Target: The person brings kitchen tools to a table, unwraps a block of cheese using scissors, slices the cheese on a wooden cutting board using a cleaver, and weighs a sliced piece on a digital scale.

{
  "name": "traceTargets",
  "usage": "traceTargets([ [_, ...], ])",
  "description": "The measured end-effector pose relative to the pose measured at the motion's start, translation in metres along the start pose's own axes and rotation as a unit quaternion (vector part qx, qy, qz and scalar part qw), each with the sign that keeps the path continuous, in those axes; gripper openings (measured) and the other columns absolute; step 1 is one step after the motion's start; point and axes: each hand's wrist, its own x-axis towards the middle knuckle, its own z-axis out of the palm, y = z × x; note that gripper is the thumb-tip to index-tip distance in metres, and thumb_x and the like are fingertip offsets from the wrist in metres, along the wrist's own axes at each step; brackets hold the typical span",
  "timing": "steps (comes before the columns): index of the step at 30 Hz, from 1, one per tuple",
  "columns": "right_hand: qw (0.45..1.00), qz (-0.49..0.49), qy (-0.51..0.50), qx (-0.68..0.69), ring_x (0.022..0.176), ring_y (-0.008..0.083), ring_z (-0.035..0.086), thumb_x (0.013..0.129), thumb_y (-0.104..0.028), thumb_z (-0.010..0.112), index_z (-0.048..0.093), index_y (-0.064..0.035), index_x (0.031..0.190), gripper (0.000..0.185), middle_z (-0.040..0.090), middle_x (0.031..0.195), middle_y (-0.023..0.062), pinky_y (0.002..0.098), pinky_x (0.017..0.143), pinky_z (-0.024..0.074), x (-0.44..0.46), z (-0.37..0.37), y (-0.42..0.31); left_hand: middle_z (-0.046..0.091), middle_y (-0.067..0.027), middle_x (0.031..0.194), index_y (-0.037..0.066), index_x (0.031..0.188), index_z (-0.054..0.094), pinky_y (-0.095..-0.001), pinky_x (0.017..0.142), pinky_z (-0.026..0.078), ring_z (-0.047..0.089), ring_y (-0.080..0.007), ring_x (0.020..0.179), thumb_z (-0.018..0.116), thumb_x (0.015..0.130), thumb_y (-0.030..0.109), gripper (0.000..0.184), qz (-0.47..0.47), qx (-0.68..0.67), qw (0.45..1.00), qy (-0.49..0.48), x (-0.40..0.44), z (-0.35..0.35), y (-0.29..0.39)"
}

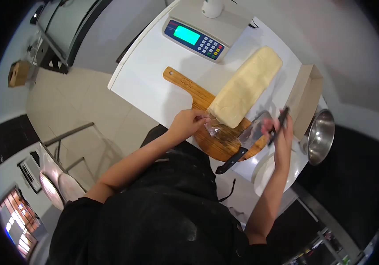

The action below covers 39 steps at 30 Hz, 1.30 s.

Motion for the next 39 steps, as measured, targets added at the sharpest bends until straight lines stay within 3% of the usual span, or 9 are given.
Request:
traceTargets([
  [3, 0.993, 0.005, -0.09, 0.082, 0.081, 0.0153, 0.053, 0.094, -0.043, 0.042, 0.039, -0.0089, 0.127, 0.048, 0.051, 0.082, 0.0062, 0.0356, 0.078, 0.0463, -0.055, -0.048, 0.012, 0.063, -0.0081, 0.065, 0.0, 0.081, 0.066, -0.0305, 0.051, 0.048, 0.062, -0.0205, 0.055, 0.062, 0.085, 0.026, 0.027, -0.074, -0.138, 0.987, -0.025, -0.001, 0.002, -0.003],
  [5, 0.979, 0.064, -0.195, 0.021, 0.077, 0.0156, 0.052, 0.094, -0.048, 0.036, 0.04, -0.0071, 0.125, 0.052, 0.048, 0.08, 0.0055, 0.0388, 0.083, 0.0438, -0.086, -0.06, 0.018, 0.062, -0.0071, 0.059, 0.0, 0.078, 0.067, -0.0301, 0.048, 0.048, 0.062, -0.021, 0.048, 0.062, 0.086, 0.025, 0.027, -0.11, -0.208, 0.971, -0.037, -0.001, 0.006, -0.005],
  [7, 0.937, 0.146, -0.317, -0.021, 0.077, 0.0157, 0.051, 0.091, -0.042, 0.047, 0.04, -0.005, 0.122, 0.048, 0.047, 0.08, 0.0053, 0.0385, 0.08, 0.0466, -0.106, -0.052, 0.028, 0.064, -0.0065, 0.062, -0.001, 0.079, 0.066, -0.0267, 0.044, 0.047, 0.061, -0.0166, 0.046, 0.062, 0.087, 0.022, 0.025, -0.123, -0.278, 0.952, -0.03, -0.004, 0.013, -0.012],
  [9, 0.898, 0.164, -0.407, -0.036, 0.076, 0.0149, 0.052, 0.086, -0.032, 0.061, 0.041, -0.0046, 0.12, 0.048, 0.048, 0.078, 0.0049, 0.036, 0.074, 0.0502, -0.112, -0.038, 0.048, 0.064, -0.0062, 0.063, -0.002, 0.08, 0.066, -0.025, 0.043, 0.047, 0.061, -0.0144, 0.045, 0.061, 0.087, 0.02, 0.024, -0.13, -0.318, 0.939, -0.021, -0.008, 0.019, -0.016],
  [11, 0.878, 0.304, -0.369, -0.015, 0.075, 0.0112, 0.05, 0.08, -0.018, 0.067, 0.045, -0.0053, 0.117, 0.044, 0.046, 0.083, 0.002, 0.0322, 0.073, 0.0527, -0.104, -0.026, 0.056, 0.065, -0.006, 0.064, -0.002, 0.08, 0.066, -0.0238, 0.043, 0.046, 0.061, -0.0131, 0.047, 0.062, 0.087, 0.019, 0.023, -0.145, -0.356, 0.923, -0.02, -0.01, 0.02, -0.018],
  [18, 0.858, 0.311, -0.401, -0.085, 0.059, 0.0118, 0.049, 0.081, -0.021, 0.06, 0.046, -0.0066, 0.113, 0.038, 0.045, 0.067, 0.001, 0.0321, 0.058, 0.0525, -0.064, -0.013, 0.054, 0.066, -0.0066, 0.068, -0.001, 0.08, 0.066, -0.0212, 0.043, 0.044, 0.062, -0.0109, 0.052, 0.061, 0.088, 0.019, 0.022, -0.152, -0.397, 0.905, -0.028, -0.012, 0.026, -0.023],
  [31, 0.857, 0.316, -0.401, -0.065, 0.056, 0.0085, 0.047, 0.082, -0.023, 0.062, 0.049, -0.0074, 0.112, 0.036, 0.046, 0.067, -0.0002, 0.0264, 0.054, 0.0492, -0.038, 0.009, 0.056, 0.067, -0.0057, 0.072, 0.001, 0.08, 0.066, -0.02, 0.046, 0.043, 0.063, -0.0094, 0.055, 0.06, 0.089, 0.019, 0.021, -0.174, -0.423, 0.887, -0.059, -0.012, 0.026, -0.021],
  [39, 0.835, 0.296, -0.427, -0.18, 0.053, 0.0069, 0.046, 0.082, -0.021, 0.065, 0.049, -0.0059, 0.111, 0.036, 0.047, 0.067, -0.0014, 0.0206, 0.047, 0.0403, -0.04, -0.003, 0.045, 0.068, -0.0051, 0.073, 0.002, 0.08, 0.065, -0.0195, 0.049, 0.044, 0.063, -0.0093, 0.059, 0.059, 0.09, 0.019, 0.02, -0.171, -0.434, 0.881, -0.073, -0.015, 0.021, -0.02],
])
